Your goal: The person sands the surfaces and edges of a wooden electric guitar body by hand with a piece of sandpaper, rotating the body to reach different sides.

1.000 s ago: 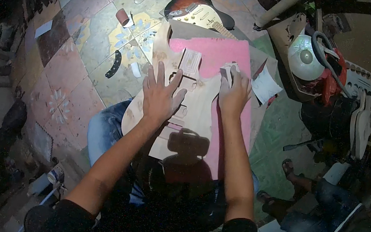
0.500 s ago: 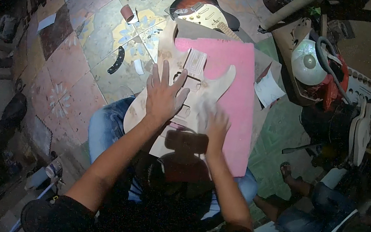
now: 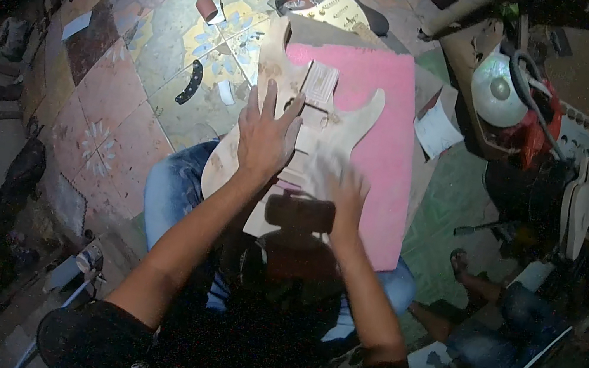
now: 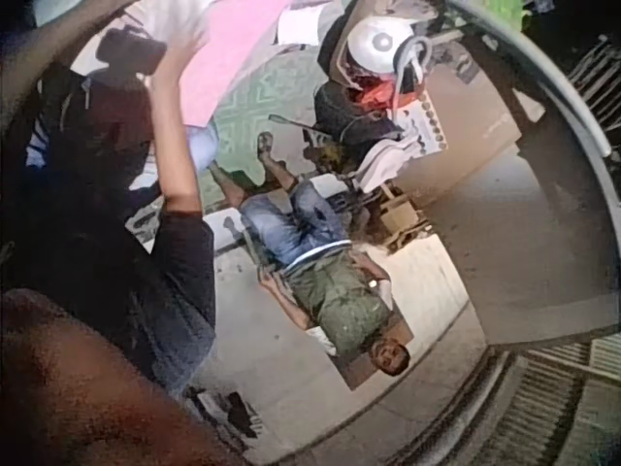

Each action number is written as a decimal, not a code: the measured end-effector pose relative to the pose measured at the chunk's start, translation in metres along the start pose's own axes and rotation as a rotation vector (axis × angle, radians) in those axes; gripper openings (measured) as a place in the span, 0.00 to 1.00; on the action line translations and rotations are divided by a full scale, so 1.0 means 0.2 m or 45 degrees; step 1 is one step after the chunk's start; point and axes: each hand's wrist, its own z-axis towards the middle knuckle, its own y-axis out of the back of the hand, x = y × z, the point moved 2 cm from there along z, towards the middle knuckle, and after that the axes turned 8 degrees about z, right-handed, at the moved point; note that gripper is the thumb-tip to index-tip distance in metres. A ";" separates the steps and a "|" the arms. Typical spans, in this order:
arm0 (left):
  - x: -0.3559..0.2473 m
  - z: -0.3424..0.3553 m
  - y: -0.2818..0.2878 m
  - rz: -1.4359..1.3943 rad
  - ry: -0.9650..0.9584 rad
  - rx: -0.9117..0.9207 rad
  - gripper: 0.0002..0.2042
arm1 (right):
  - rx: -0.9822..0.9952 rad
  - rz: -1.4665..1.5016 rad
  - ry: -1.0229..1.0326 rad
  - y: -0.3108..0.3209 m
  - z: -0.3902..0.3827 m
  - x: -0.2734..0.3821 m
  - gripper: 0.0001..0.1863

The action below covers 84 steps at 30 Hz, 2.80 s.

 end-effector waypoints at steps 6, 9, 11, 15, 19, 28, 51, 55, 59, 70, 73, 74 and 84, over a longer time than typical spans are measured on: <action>0.02 0.01 -0.03 -0.090 0.063 -0.018 0.23 | -0.232 -0.083 -0.148 0.01 0.18 -0.01 0.20; 0.02 0.01 -0.03 -0.016 0.032 -0.040 0.23 | -0.033 -0.022 0.045 -0.03 -0.10 0.00 0.19; 0.03 0.02 -0.02 -0.026 0.042 -0.032 0.24 | -0.006 -0.057 0.022 0.00 -0.06 0.00 0.19; 0.01 0.02 -0.03 -0.054 0.050 -0.058 0.24 | -0.243 0.018 -0.134 0.02 0.26 -0.04 0.22; 0.05 0.00 -0.03 -0.016 0.040 -0.062 0.25 | -0.054 0.049 -0.142 -0.04 -0.19 0.03 0.21; -0.02 0.02 -0.05 0.032 0.037 -0.062 0.26 | -0.280 -0.010 -0.326 0.03 0.09 -0.08 0.21; -0.01 0.03 -0.06 0.069 0.031 -0.101 0.26 | -0.273 0.017 -0.478 -0.05 -0.01 -0.02 0.29; 0.03 -0.01 -0.06 0.081 0.022 -0.091 0.26 | -0.161 0.056 -0.429 -0.11 -0.17 -0.06 0.29; -0.03 0.00 -0.03 0.059 0.014 -0.064 0.26 | -0.214 -0.010 -0.432 -0.16 -0.52 -0.11 0.30; -0.04 0.04 -0.02 0.059 0.006 -0.047 0.28 | -0.220 0.014 -0.343 -0.14 -0.46 -0.10 0.27; 0.01 0.00 -0.03 0.074 0.008 -0.029 0.27 | -0.199 -0.084 -0.380 -0.13 -0.28 -0.03 0.25; 0.01 0.01 -0.03 0.085 0.027 -0.023 0.27 | -0.258 -0.061 -0.395 -0.09 -0.05 0.01 0.25; -0.02 0.02 -0.02 0.071 0.023 -0.034 0.28 | -0.212 -0.085 -0.211 -0.14 -0.47 -0.11 0.27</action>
